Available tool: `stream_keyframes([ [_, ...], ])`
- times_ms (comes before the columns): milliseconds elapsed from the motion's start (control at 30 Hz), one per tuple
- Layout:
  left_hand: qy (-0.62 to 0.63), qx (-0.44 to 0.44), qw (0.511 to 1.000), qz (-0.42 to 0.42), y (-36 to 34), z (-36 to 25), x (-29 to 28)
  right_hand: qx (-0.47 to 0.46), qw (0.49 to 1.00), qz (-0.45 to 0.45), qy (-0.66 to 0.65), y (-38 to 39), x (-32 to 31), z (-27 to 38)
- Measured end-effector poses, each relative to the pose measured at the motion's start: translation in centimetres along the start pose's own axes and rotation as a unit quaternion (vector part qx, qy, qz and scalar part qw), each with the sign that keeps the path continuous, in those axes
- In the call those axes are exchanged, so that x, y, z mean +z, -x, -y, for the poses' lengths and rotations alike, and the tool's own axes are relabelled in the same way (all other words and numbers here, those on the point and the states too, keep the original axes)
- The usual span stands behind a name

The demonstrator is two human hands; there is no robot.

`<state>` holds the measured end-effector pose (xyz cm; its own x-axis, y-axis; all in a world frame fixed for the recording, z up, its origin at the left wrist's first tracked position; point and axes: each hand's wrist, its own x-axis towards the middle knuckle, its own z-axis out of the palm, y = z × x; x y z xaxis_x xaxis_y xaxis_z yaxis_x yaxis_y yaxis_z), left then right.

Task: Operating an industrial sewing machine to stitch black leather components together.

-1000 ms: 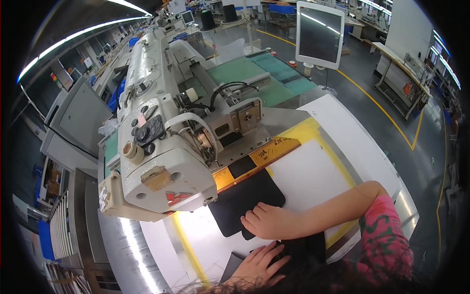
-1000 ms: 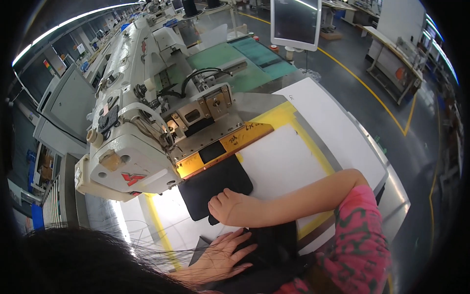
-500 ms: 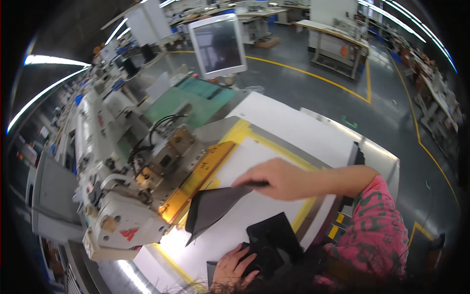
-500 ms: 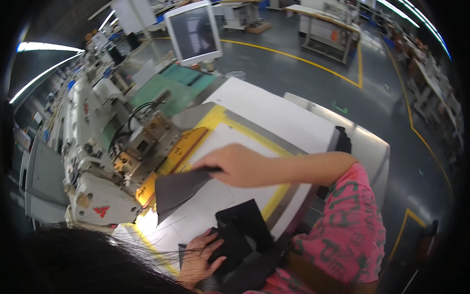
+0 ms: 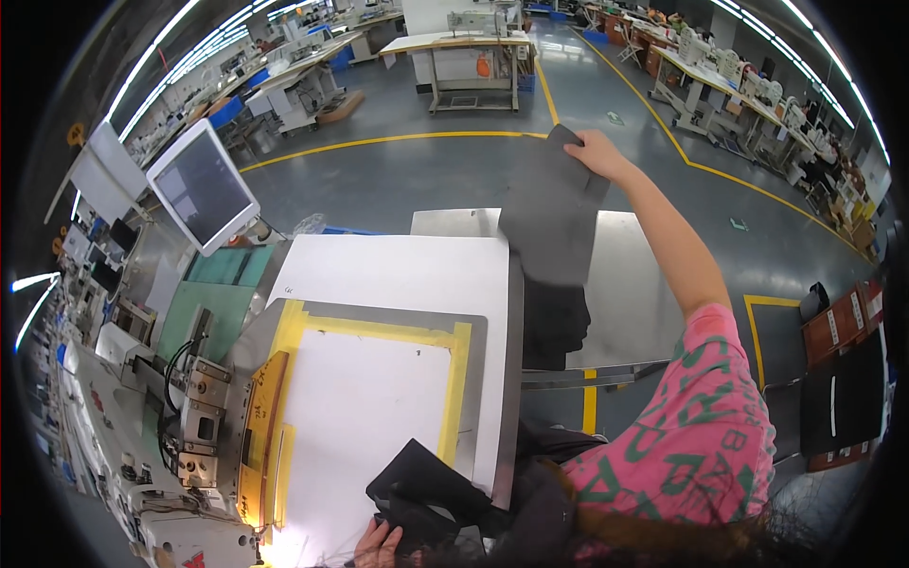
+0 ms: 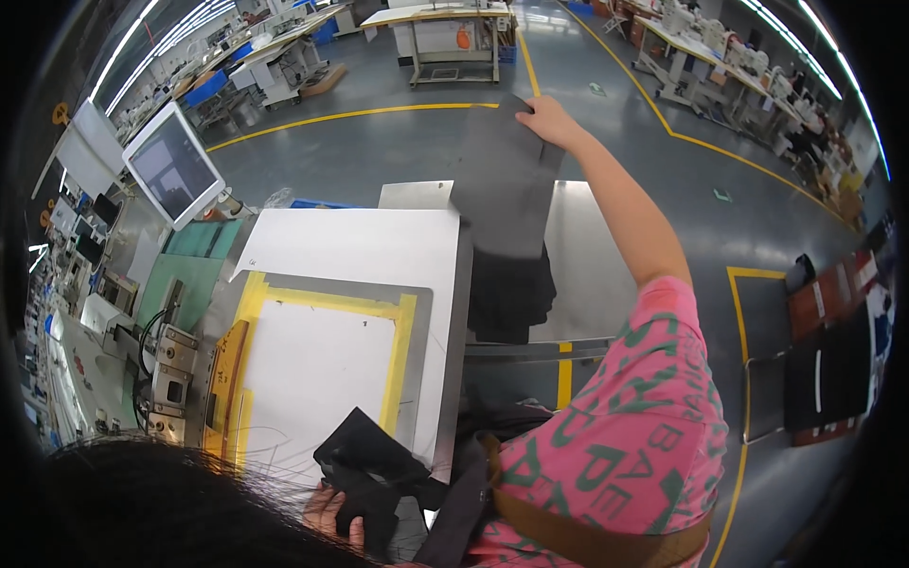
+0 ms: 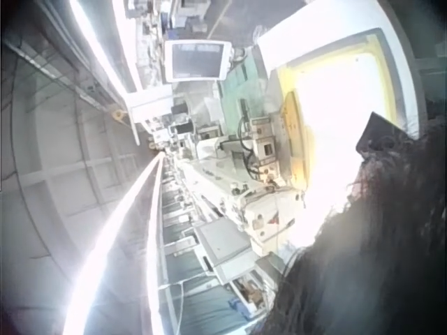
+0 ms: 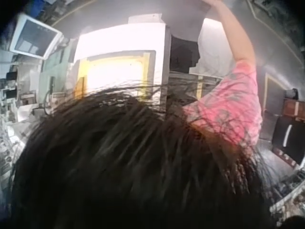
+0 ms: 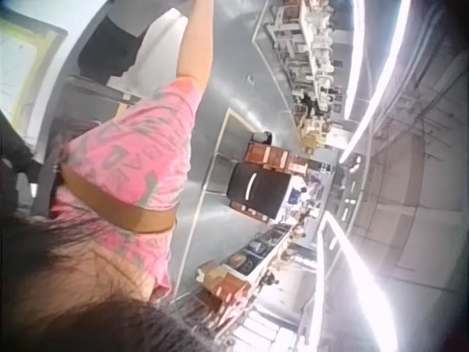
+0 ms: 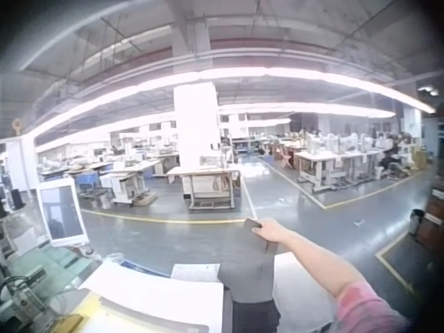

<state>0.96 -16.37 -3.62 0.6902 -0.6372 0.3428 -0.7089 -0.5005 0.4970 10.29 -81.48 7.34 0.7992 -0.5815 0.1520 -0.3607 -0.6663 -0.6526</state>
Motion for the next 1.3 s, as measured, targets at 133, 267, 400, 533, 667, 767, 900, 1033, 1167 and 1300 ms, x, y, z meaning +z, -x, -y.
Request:
stream_keyframes([
  [133, 0.010, 0.014, 0.999, -0.035, 0.6, 0.3, 0.7, -0.133, 0.961, -0.165, 0.175, 0.0, 3.4, -3.1],
  [267, -0.005, 0.018, 0.999, -0.032, 0.3, -0.1, 0.3, -0.170, 0.967, -0.080, 0.174, 3.2, 11.3, -6.9],
  [400, 0.042, -0.089, 0.995, 0.011, 2.9, 2.3, 0.3, -0.148, 0.960, 0.097, 0.215, 9.7, 19.2, -10.8],
  [533, -0.042, -0.098, 0.993, 0.045, 0.3, -0.5, -2.0, 0.050, 0.874, 0.429, 0.220, 12.0, 19.0, -9.8],
  [667, -0.009, -0.072, 0.996, 0.053, -1.2, -0.7, -1.8, -0.128, 0.960, -0.062, 0.241, 8.0, 13.0, -6.8],
  [767, -0.008, -0.096, 0.995, 0.035, -1.2, -1.6, -2.9, -0.141, 0.989, -0.027, -0.022, 8.7, 12.5, 5.7],
  [900, -0.055, -0.122, 0.991, 0.005, 0.1, -1.2, -4.6, -0.371, 0.892, 0.248, -0.070, 15.7, 19.1, 15.5],
  [1033, -0.097, -0.203, 0.974, -0.035, 2.6, -1.2, -6.1, -0.552, 0.754, 0.347, -0.082, 21.6, 25.3, 19.4],
  [1167, -0.082, -0.305, 0.947, -0.067, 6.5, -2.1, -6.1, -0.603, 0.648, 0.457, -0.088, 25.0, 27.5, 21.8],
  [1300, -0.057, -0.374, 0.919, -0.112, 9.4, -4.6, -6.0, -0.587, 0.572, 0.566, -0.088, 25.6, 28.1, 25.3],
])
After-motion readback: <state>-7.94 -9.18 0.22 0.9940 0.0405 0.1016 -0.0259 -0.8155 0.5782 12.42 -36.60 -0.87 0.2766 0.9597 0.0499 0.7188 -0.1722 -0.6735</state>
